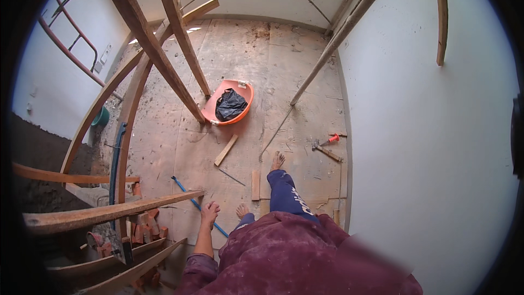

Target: The person builds a wooden structure by hammering nails into timber planks and cutting a piece of wood with a hand saw.

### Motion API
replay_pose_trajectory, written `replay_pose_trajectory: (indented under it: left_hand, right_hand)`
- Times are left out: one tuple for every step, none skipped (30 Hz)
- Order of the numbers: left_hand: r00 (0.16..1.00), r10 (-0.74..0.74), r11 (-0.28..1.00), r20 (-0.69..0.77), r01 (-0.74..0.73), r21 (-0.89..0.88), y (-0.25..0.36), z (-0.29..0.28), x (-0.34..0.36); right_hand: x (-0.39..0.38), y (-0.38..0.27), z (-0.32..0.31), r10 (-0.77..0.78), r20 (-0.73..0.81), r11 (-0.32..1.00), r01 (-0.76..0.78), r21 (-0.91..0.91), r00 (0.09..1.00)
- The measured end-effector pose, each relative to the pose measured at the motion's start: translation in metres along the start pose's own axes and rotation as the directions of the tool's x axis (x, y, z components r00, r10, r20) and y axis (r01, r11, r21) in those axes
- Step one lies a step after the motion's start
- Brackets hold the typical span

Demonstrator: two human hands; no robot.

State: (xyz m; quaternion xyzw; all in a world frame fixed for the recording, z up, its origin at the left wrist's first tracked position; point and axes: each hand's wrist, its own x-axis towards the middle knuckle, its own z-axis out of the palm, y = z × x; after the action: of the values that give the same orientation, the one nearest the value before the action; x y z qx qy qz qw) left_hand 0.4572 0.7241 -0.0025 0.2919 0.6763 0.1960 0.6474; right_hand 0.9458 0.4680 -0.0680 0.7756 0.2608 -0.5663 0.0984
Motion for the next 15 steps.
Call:
replay_pose_trajectory:
  left_hand:
    - [1.0,-0.015,1.0,-0.012,0.015,-0.011,0.009,0.004,0.013]
    - [1.0,-0.019,1.0,-0.019,0.018,-0.019,0.019,0.01,0.023]
    - [0.995,-0.089,0.996,-0.053,0.089,-0.013,0.021,0.016,0.029]
    - [0.983,-0.158,0.987,-0.089,0.158,-0.012,0.021,0.023,0.035]
    - [0.979,-0.18,0.984,-0.095,0.178,-0.032,0.013,0.029,0.039]
    - [0.967,-0.229,0.973,-0.117,0.229,-0.011,0.002,0.034,0.044]
    - [0.954,-0.268,0.962,-0.137,0.272,0.01,0.004,0.048,0.056]
    - [0.944,-0.3,0.953,-0.139,0.301,-0.009,0.018,0.069,0.059]
    - [0.953,-0.303,0.949,-0.033,0.304,0.08,0.043,0.092,0.058]
    - [0.948,-0.309,0.942,0.078,0.294,0.162,0.067,0.116,0.058]
    - [0.978,-0.186,0.982,0.096,0.181,0.054,0.111,0.141,0.051]
    - [0.992,-0.076,0.996,0.105,0.08,-0.04,0.151,0.169,0.039]
    - [0.988,0.003,0.999,0.152,-0.01,0.045,0.185,0.185,0.04]
    - [0.969,0.084,0.986,0.23,-0.115,0.124,0.221,0.203,0.048]
    - [0.974,0.074,0.989,0.216,-0.099,0.106,0.249,0.217,0.055]
  right_hand:
    - [0.002,-0.008,-0.008,0.017,0.028,0.997,-0.019,0.073,0.999]
    - [0.004,-0.018,-0.018,0.03,0.048,0.988,-0.037,0.151,0.998]
    - [0.007,-0.026,-0.03,0.043,0.07,0.97,-0.058,0.234,0.997]
    - [0.014,-0.037,-0.047,0.046,0.083,0.941,-0.071,0.332,0.995]
    - [0.019,-0.048,-0.065,0.051,0.101,0.901,-0.089,0.424,0.994]
    - [0.027,-0.061,-0.087,0.046,0.115,0.854,-0.098,0.51,0.992]
    - [0.037,-0.078,-0.112,0.026,0.124,0.803,-0.094,0.588,0.992]
    - [0.043,-0.089,-0.139,0.022,0.139,0.777,-0.104,0.621,0.99]
    - [0.053,-0.102,-0.166,0.035,0.143,0.79,-0.115,0.603,0.989]
    - [0.059,-0.109,-0.197,0.028,0.133,0.902,-0.082,0.423,0.991]
    - [0.068,-0.141,-0.234,-0.006,0.138,0.98,-0.022,0.198,0.99]
    - [0.059,-0.189,-0.263,0.092,0.209,0.954,-0.147,0.263,0.974]
    - [0.046,-0.24,-0.296,0.188,0.273,0.912,-0.27,0.308,0.944]
    - [0.065,-0.267,-0.32,0.3,0.354,0.879,-0.401,0.257,0.886]
    - [0.075,-0.296,-0.343,0.28,0.339,0.901,-0.368,0.231,0.898]
